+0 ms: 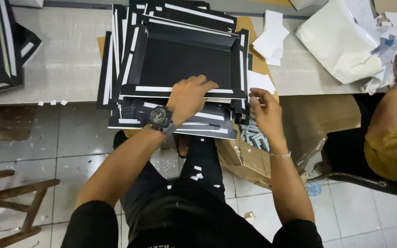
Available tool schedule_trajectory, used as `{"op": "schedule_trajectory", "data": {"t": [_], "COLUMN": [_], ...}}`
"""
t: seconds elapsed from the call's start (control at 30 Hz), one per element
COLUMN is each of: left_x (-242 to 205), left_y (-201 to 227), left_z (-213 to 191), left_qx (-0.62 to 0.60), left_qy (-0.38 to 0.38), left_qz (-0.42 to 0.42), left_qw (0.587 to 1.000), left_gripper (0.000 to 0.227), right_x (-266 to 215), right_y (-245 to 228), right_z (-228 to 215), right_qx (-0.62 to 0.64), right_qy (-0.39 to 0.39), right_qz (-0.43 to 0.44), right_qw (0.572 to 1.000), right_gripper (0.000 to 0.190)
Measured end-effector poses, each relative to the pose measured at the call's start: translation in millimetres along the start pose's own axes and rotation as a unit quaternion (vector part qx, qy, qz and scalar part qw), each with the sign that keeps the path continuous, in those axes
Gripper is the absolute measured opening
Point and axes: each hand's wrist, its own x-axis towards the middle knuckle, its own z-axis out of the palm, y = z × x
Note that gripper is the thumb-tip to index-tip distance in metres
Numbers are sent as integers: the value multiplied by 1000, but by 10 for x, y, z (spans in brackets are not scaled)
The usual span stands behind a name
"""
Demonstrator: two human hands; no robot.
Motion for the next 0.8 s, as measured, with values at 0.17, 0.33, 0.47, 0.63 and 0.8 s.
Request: {"op": "schedule_trajectory", "data": {"t": [0.17,0.33,0.47,0.63,0.8], "left_x": [-155,-424,-749,-907,-812], "left_y": [195,649,723,430,350], "left_z": [-716,-1489,-1296,-905,-759], "left_qx": [10,77,156,268,265], "left_qy": [14,21,84,280,356], "left_qz": [-2,15,69,28,13], "left_qw": [1000,997,982,921,896], "left_gripper": [48,45,51,35,35], "right_x": [27,21,86,19,-188], "right_y": [-443,-1259,-1354,-1470,-1380], "right_z": [28,-5,157,395,704], "right_qx": [53,82,107,-26,-104], "right_qy": [25,7,-29,67,122], "right_qz": [-127,-259,-324,-407,-335], "right_qw": [990,962,940,910,929], "right_gripper": [41,51,30,23,23]}}
